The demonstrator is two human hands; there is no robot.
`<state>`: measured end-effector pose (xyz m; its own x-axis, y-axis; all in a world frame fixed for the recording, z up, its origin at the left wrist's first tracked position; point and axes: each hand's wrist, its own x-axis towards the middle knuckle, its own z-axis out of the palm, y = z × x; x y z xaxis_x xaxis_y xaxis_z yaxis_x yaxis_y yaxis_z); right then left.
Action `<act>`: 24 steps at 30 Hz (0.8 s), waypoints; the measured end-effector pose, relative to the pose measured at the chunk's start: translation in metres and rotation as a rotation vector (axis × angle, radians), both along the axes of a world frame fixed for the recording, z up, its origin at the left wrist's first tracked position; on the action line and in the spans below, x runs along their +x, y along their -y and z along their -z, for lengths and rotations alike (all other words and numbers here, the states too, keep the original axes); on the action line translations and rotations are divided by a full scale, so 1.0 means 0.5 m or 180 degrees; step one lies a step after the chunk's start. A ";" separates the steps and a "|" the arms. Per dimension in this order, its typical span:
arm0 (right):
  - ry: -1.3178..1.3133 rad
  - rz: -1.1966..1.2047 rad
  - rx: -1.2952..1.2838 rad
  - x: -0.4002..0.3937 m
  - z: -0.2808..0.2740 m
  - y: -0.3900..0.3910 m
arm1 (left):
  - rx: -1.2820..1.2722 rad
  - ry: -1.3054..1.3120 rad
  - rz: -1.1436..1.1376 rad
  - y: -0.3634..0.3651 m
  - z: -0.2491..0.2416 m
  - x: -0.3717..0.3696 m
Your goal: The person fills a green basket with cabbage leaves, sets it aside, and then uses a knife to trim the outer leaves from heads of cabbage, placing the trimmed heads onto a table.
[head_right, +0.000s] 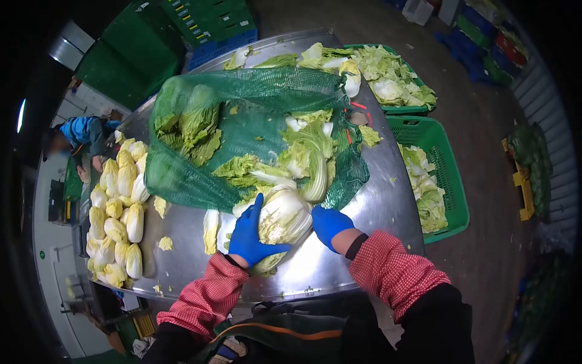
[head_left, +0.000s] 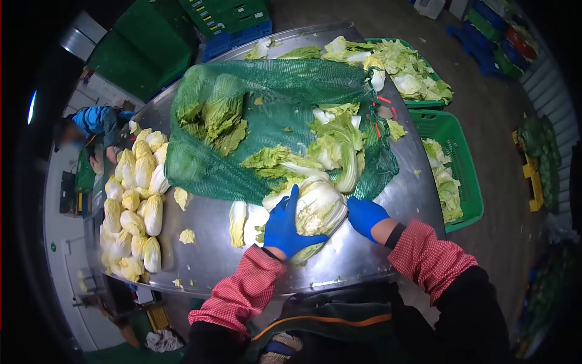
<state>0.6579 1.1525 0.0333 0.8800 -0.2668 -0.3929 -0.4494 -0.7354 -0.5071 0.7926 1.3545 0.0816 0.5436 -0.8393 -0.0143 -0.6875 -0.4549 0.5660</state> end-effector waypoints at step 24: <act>-0.0333 -0.0289 -0.0018 0.026 0.112 0.031 | -0.0330 0.0129 0.0465 -0.039 0.013 -0.008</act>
